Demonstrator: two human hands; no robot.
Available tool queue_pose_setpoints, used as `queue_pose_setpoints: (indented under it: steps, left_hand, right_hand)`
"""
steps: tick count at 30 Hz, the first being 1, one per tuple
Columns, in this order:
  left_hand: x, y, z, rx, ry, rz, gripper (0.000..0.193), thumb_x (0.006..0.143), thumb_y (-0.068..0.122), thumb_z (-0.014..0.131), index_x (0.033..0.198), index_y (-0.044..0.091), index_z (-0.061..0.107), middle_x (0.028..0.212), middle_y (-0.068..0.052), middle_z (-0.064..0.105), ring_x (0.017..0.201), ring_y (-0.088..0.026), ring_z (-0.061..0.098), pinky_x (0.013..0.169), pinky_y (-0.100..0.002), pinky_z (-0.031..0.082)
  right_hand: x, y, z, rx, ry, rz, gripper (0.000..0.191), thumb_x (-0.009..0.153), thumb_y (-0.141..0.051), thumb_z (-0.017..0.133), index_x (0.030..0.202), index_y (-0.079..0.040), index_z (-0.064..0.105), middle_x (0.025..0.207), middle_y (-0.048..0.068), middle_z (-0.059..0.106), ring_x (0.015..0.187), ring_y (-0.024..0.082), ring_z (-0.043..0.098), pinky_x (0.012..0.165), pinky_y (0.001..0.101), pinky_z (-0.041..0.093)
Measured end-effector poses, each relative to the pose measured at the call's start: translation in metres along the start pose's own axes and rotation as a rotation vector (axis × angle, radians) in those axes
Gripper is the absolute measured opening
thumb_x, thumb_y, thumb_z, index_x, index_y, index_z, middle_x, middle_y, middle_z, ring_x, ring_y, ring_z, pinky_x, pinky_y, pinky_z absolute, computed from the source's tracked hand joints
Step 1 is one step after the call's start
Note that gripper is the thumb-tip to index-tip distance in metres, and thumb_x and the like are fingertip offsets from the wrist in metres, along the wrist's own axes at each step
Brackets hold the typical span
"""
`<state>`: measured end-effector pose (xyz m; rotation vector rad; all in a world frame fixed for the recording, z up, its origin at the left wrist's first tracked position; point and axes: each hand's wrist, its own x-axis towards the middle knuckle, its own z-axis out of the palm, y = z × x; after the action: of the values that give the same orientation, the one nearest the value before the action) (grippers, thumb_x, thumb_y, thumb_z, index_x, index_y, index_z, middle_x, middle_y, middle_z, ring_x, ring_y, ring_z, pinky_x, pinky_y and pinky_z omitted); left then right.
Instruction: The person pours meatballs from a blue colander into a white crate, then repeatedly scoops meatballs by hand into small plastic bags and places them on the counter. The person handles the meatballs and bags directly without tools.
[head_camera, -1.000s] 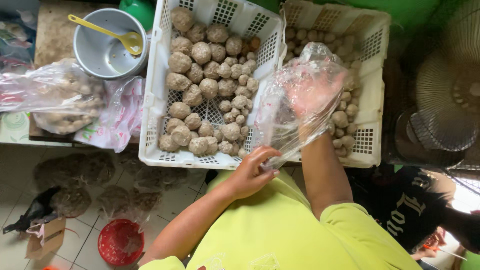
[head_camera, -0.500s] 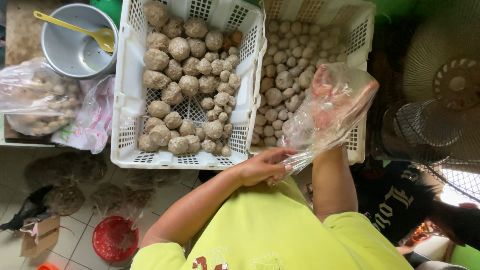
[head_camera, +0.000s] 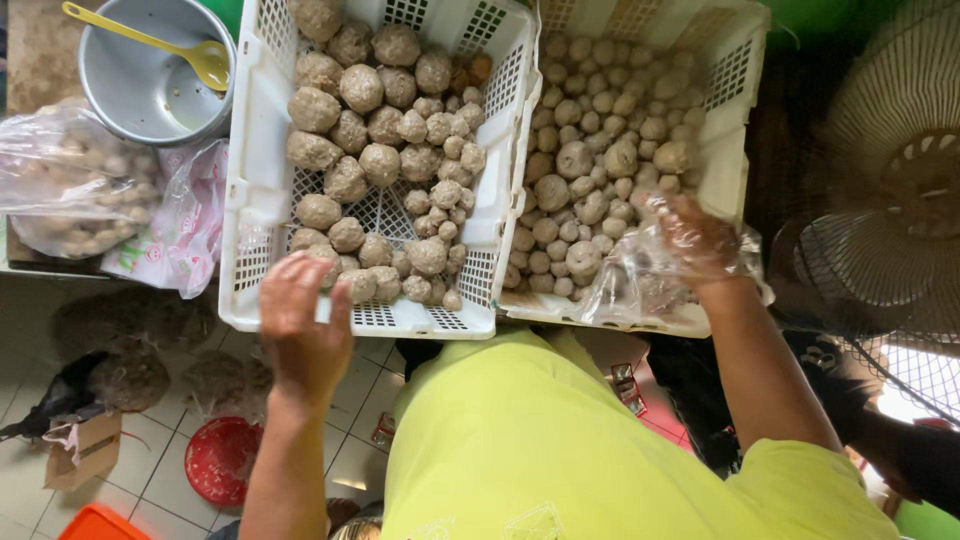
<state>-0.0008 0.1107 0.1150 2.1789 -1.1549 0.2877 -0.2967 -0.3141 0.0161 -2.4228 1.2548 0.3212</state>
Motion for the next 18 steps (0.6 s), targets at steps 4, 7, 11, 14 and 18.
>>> queue_pose_setpoints:
  steps: [4,7,11,14,18]
  left_hand:
    - [0.01,-0.029,-0.012,0.047,0.033,-0.054,0.027,0.104,0.015,0.067,0.123,-0.004,0.065,0.12,-0.023,0.068,0.117,-0.04,0.063,0.104,-0.048,0.051]
    - [0.007,-0.029,-0.001,0.078,0.086,-0.023,0.024,0.106,0.016,0.065,0.121,-0.003,0.066,0.118,-0.022,0.068,0.112,-0.04,0.066,0.099,-0.047,0.054]
    - [0.003,-0.028,0.007,0.215,0.112,-0.103,0.024,0.106,0.02,0.066,0.118,-0.001,0.067,0.111,-0.02,0.07,0.104,-0.039,0.067,0.093,-0.048,0.054]
    - [0.003,-0.027,0.008,0.256,0.112,-0.137,0.025,0.106,0.022,0.066,0.116,-0.001,0.068,0.109,-0.019,0.07,0.102,-0.039,0.067,0.092,-0.048,0.054]
    - [0.004,-0.023,0.008,0.282,0.098,-0.141,0.026,0.107,0.024,0.065,0.112,-0.001,0.07,0.105,-0.019,0.071,0.099,-0.038,0.067,0.088,-0.048,0.054]
  right_hand:
    - [0.033,-0.051,0.056,-0.169,-0.137,-0.305,0.055,0.092,-0.055,0.045,0.12,-0.011,0.061,0.104,0.014,0.068,0.092,0.028,0.067,0.089,0.0535,0.053]
    - [0.059,-0.073,0.061,-0.309,-0.042,-0.278,0.051,0.094,-0.051,0.044,0.118,-0.009,0.061,0.102,0.015,0.068,0.09,0.027,0.067,0.087,0.0507,0.054]
    - [0.103,-0.097,0.037,-0.27,0.105,-0.117,0.046,0.097,-0.046,0.043,0.116,-0.008,0.06,0.101,0.015,0.068,0.088,0.026,0.067,0.084,0.0468,0.055]
    - [0.123,-0.124,0.027,-0.224,0.118,-0.117,0.042,0.1,-0.042,0.042,0.115,-0.006,0.059,0.099,0.015,0.068,0.085,0.025,0.067,0.082,0.0439,0.055]
    - [0.105,-0.138,0.046,-0.271,-0.005,-0.308,0.038,0.103,-0.037,0.042,0.113,-0.005,0.058,0.097,0.015,0.069,0.083,0.024,0.067,0.08,0.0401,0.057]
